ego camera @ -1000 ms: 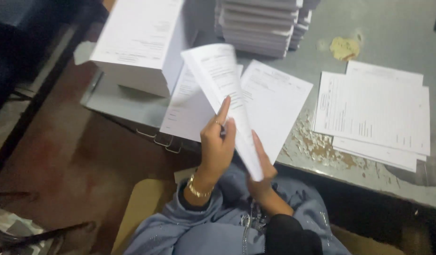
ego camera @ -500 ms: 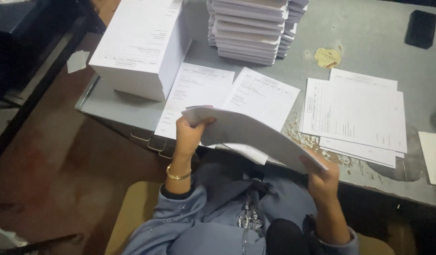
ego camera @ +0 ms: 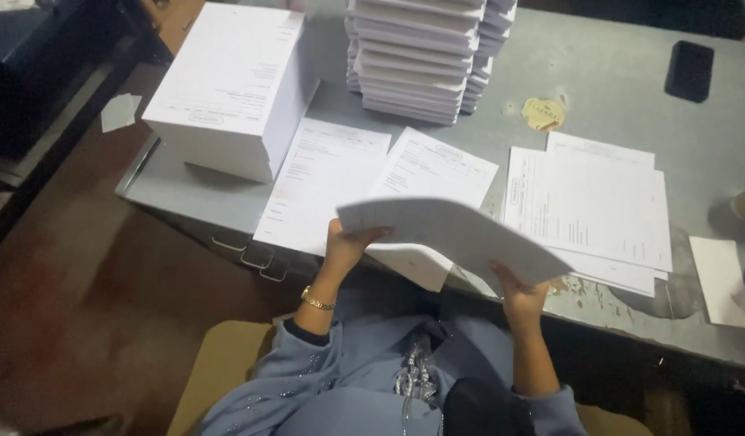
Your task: Counting and stacking printed paper documents on a desk.
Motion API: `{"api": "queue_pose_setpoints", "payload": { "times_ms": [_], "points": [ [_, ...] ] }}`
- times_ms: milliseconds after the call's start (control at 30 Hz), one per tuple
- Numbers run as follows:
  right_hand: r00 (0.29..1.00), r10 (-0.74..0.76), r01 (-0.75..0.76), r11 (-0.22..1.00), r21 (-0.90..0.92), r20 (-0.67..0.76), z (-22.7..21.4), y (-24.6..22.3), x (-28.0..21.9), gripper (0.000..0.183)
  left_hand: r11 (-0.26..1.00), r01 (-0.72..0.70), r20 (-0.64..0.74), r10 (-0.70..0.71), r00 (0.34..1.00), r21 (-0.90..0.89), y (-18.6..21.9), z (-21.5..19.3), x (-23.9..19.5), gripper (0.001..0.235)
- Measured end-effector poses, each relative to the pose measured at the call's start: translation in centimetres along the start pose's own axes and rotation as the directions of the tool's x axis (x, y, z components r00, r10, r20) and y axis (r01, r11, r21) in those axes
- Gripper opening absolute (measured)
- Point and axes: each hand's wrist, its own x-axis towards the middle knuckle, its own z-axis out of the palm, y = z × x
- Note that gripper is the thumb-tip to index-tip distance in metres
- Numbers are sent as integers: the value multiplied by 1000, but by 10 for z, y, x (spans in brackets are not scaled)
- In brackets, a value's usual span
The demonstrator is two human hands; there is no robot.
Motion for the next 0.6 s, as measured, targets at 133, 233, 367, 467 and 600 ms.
{"api": "queue_pose_setpoints", "payload": {
  "times_ms": [133,233,367,467,600],
  "points": [
    [997,-60,60,998,-2,47,-5,45,-3,43,955,-294,-79,295,952,27,-13,8,0,42],
    [999,38,-37,999,-11,38,2,59,-2,53,998,53,56,-51,997,-23,-46,18,13,40],
    [997,55,-59,995,76,50,4,38,-11,43,988,151,50,-152,987,8,-32,16,14,42],
    [993,37,-36,999,-4,109,-12,29,-10,31,985,161,29,-163,986,69,-68,20,23,37],
    [969,120,-84,982,-171,215,-30,28,-3,21,942,172,113,-212,971,289,-28,23,24,69]
  ]
}}
